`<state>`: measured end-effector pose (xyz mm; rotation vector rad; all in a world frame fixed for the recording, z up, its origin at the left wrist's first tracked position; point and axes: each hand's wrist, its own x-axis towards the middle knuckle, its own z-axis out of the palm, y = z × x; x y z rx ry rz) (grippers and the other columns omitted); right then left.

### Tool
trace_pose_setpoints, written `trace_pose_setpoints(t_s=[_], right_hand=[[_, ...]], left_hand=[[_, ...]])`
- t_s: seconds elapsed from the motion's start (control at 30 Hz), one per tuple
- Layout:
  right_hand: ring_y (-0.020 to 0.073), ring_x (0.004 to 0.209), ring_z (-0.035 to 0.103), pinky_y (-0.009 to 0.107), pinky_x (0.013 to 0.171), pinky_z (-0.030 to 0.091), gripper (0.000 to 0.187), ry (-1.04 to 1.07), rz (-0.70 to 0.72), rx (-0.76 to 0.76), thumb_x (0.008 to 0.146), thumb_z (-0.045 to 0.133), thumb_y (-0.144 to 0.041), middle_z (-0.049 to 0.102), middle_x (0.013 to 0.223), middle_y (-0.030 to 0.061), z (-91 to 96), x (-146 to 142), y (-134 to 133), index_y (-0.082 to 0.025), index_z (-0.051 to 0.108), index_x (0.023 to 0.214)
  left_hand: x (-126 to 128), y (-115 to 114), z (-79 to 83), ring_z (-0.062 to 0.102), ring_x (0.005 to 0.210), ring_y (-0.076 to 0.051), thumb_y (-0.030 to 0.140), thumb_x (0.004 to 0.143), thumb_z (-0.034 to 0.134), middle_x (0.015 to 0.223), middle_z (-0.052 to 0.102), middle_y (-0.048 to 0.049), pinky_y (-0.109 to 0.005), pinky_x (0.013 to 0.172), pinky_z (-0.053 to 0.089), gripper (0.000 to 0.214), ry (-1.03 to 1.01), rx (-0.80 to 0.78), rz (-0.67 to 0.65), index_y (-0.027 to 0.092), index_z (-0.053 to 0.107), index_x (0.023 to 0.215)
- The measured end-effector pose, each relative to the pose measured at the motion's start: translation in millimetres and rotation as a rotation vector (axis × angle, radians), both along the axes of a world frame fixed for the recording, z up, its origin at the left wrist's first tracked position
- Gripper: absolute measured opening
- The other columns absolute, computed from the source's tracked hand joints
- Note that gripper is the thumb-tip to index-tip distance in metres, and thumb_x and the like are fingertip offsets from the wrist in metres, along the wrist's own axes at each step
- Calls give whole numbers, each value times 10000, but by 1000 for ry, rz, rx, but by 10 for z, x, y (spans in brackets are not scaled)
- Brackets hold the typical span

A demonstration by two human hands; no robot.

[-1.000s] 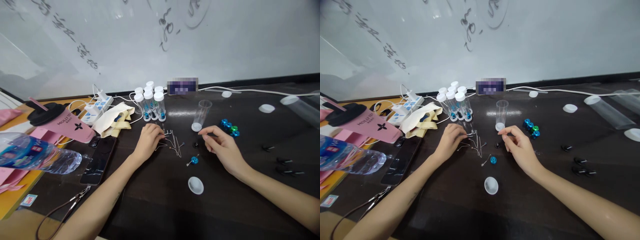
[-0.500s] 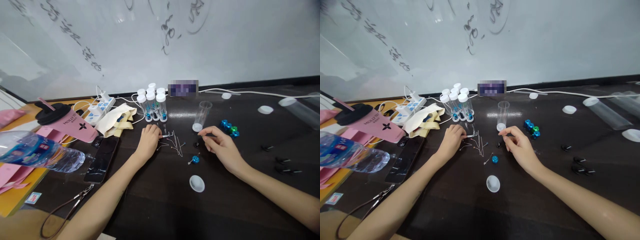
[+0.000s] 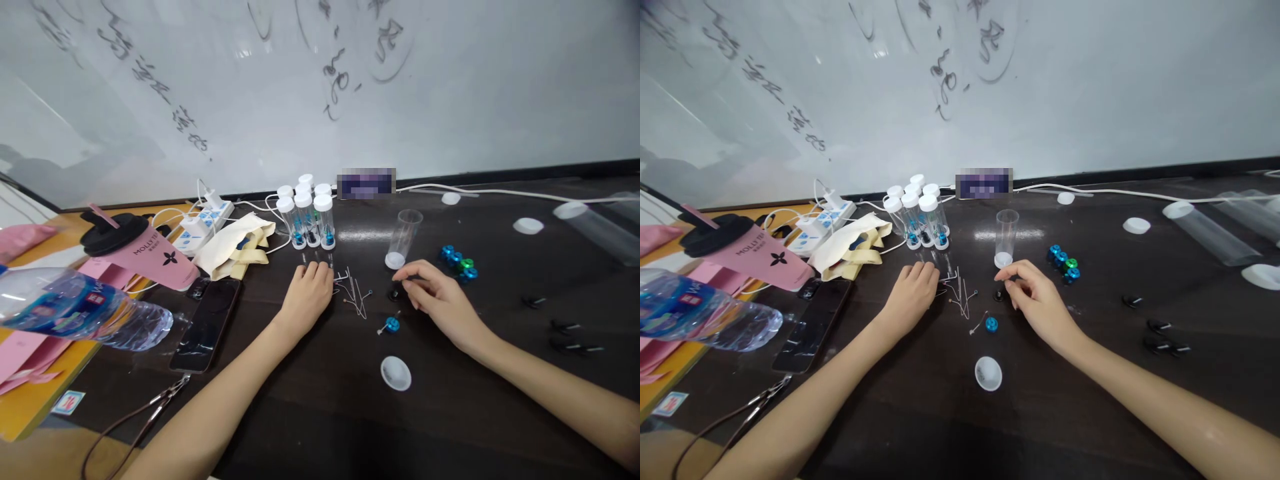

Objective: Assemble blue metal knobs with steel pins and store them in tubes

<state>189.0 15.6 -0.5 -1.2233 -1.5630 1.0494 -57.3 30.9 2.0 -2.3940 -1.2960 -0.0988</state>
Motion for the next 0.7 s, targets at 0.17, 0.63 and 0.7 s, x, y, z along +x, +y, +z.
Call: trace_pose_setpoints(t_s=[0.17,0.63,0.7], right_hand=[[97,544,470,266,484,393,93,-37,22,47,885,548,-285,508,867,7,-19,7,8,-213,605,896],[181,710,575,328,641,453,124,-163,-51,236,946,475,-246,583,781,21,90,39,-79,-237,595,974],[231,934,592,399,820,456,148,-262,-66,469,942,482,-195,628,976,58,213,29,-151,-250,612,987]], left_hand=[[-6,-5,14,523,842,-280,47,898,411,894,581,-103,-390,675,395,174,-16,-8,5,155,546,890],[10,-106,80,534,741,-164,207,943,455,804,588,-21,-296,696,412,135,-1051,-74,-106,197,526,828],[67,-169,117,514,696,-145,257,933,497,750,555,0,-268,661,416,141,-1274,-152,-86,194,539,814]])
